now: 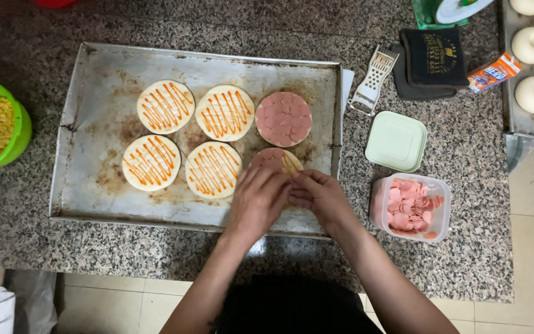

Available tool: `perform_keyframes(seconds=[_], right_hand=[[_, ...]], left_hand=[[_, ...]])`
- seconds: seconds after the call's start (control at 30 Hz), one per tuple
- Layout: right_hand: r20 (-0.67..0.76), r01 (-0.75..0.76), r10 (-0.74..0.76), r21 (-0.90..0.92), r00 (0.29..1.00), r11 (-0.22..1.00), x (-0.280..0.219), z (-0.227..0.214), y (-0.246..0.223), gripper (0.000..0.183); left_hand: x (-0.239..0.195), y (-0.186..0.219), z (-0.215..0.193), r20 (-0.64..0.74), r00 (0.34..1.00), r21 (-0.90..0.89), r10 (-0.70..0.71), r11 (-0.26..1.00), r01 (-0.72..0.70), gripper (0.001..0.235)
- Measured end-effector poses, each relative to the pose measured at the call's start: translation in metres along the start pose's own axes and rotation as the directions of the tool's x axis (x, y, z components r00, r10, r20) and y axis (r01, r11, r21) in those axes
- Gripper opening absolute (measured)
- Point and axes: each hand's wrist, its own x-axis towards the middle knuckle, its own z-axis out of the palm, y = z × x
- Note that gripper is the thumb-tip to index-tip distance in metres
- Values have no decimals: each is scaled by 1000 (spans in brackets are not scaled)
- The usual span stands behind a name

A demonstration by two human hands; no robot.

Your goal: The person places slices of processed meat onto small round dough bases arranged on a metal baking tray. The dough bases already have a red sauce drizzled on them. The person uses both hands to arrange the meat slices from a plastic container onto the dough.

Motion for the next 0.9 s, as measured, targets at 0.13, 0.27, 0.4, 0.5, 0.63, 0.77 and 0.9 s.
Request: perform_keyframes(seconds=[0.13,0.27,0.4,0.5,0.63,0.77,0.9], right_hand=[[3,-26,26,-5,1000,1000,-6,6,-2,25],[27,-44,46,-47,999,998,-12,12,-5,34],[10,-77,78,-53,997,996,-12,13,-2,36],[-26,-80,80,-16,996,997,-14,17,-9,38],[-105,-35,36,8,994,999,-20,15,-19,35],[-110,6,-6,5,994,1000,-15,2,-13,31],[-110,13,-15,-12,994,1000,-15,0,-13,35]], left_hand=[[-6,-7,2,-11,999,-32,-37,999,37,10],[-18,-15,8,34,999,32,-23,999,22,13],[-14,-8,3,-27,999,51,41,998,-39,6],[-20,-11,7,-33,999,-7,-32,999,32,5],[-34,-33,4,0,966,-90,-258,962,257,13],[-41,-59,-1,29,899,6,-436,900,436,5],[-28,-29,-9,255,861,10,-441,891,454,7]])
